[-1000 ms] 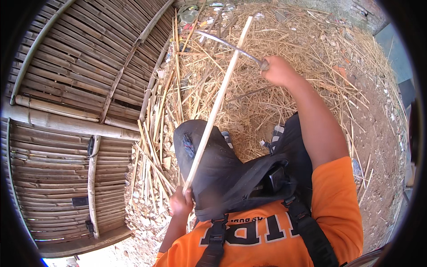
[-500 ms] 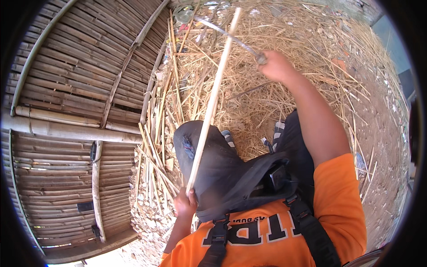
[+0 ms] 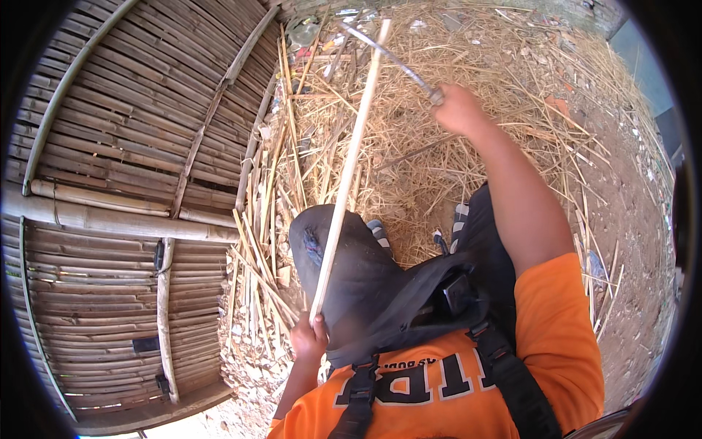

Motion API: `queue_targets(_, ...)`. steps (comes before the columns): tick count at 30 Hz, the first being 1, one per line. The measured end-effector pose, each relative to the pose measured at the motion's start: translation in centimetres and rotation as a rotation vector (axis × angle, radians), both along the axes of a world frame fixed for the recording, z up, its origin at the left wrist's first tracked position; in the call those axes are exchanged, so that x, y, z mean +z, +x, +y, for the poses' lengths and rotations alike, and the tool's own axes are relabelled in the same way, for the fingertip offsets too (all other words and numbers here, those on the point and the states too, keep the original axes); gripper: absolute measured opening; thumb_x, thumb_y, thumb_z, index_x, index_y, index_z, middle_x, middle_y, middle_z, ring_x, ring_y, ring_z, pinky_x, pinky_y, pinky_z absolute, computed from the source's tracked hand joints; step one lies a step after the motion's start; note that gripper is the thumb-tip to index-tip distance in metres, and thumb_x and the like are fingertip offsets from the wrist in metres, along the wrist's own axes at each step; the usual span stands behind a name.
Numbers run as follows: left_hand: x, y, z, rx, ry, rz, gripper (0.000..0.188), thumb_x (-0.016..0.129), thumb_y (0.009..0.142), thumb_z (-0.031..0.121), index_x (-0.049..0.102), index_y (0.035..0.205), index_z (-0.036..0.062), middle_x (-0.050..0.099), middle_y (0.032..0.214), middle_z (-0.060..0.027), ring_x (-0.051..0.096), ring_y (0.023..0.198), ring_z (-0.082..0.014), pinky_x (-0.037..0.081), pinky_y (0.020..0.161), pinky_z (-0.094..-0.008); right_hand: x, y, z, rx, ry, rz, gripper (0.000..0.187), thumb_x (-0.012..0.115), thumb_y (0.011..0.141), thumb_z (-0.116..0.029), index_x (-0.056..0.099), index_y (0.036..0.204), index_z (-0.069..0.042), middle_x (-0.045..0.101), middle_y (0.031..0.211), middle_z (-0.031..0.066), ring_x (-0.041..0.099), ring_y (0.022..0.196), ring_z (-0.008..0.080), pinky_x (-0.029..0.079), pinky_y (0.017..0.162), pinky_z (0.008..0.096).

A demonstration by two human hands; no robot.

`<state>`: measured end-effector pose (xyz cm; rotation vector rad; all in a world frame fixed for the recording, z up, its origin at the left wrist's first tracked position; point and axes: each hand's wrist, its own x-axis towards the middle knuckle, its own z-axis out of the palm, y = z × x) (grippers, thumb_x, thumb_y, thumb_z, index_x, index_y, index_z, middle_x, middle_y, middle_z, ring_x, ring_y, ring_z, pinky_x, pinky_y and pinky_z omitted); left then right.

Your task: The person scrapes a thin bamboo strip with a blade while sitting on the ground outdoors. The person holds the bamboo strip with one hand and repeatedly runs the blade along its length with the other hand.

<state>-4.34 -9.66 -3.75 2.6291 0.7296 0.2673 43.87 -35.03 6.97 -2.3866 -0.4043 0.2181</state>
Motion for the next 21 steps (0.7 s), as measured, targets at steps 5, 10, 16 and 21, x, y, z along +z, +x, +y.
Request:
queue_targets(5, 0.0, 0.1, -0.8, 0.0, -0.073, -0.04, 0.042, 0.051, 0.102, 0.041, 0.061, 0.087, 0.0035, 0.057, 0.055, -0.0167, 0.063, 0.055, -0.0408, 0.048, 0.052, -0.0472, 1.7, -6.4, 3.1, 0.501, -0.214, -0.184, 0.02, 0.065, 0.086, -0.009, 0.069, 0.105, -0.006, 0.071, 0.088, 0.0118, 0.069, 0.079, 0.0215, 0.057, 0.072, 0.0382)
queue_targets(10, 0.6, -0.6, -0.4, 0.004, -0.024, 0.031, 0.041, 0.055, 0.101, 0.04, 0.059, 0.085, 0.0027, 0.056, 0.055, -0.019, 0.061, 0.055, -0.0439, 0.046, 0.051, -0.0485, 0.2, -3.9, 2.3, 0.505, -0.282, -0.193, 0.02, 0.065, 0.085, -0.006, 0.07, 0.105, -0.007, 0.071, 0.088, 0.0113, 0.07, 0.081, 0.0219, 0.058, 0.073, 0.041)
queue_targets(16, 0.3, -0.6, 0.1, -0.006, 0.036, 0.043, 0.041, 0.055, 0.101, 0.04, 0.058, 0.086, 0.0016, 0.057, 0.057, -0.0211, 0.061, 0.057, -0.0456, 0.046, 0.053, -0.0514, 0.4, -2.2, 1.6, 0.225, -0.059, 0.016, 0.018, 0.064, 0.092, -0.011, 0.069, 0.108, -0.006, 0.07, 0.084, 0.0098, 0.065, 0.07, 0.018, 0.056, 0.066, 0.0356)
queue_targets(21, -0.3, -0.6, 0.2, -0.024, 0.017, 0.044, 0.04, 0.055, 0.101, 0.04, 0.059, 0.089, 0.0016, 0.06, 0.06, -0.0211, 0.062, 0.059, -0.0454, 0.048, 0.054, -0.0508, 2.9, -8.0, 3.8, 0.699, -0.37, -0.213, 0.019, 0.063, 0.089, -0.011, 0.072, 0.106, -0.012, 0.07, 0.087, 0.01, 0.069, 0.079, 0.0223, 0.056, 0.071, 0.0402)
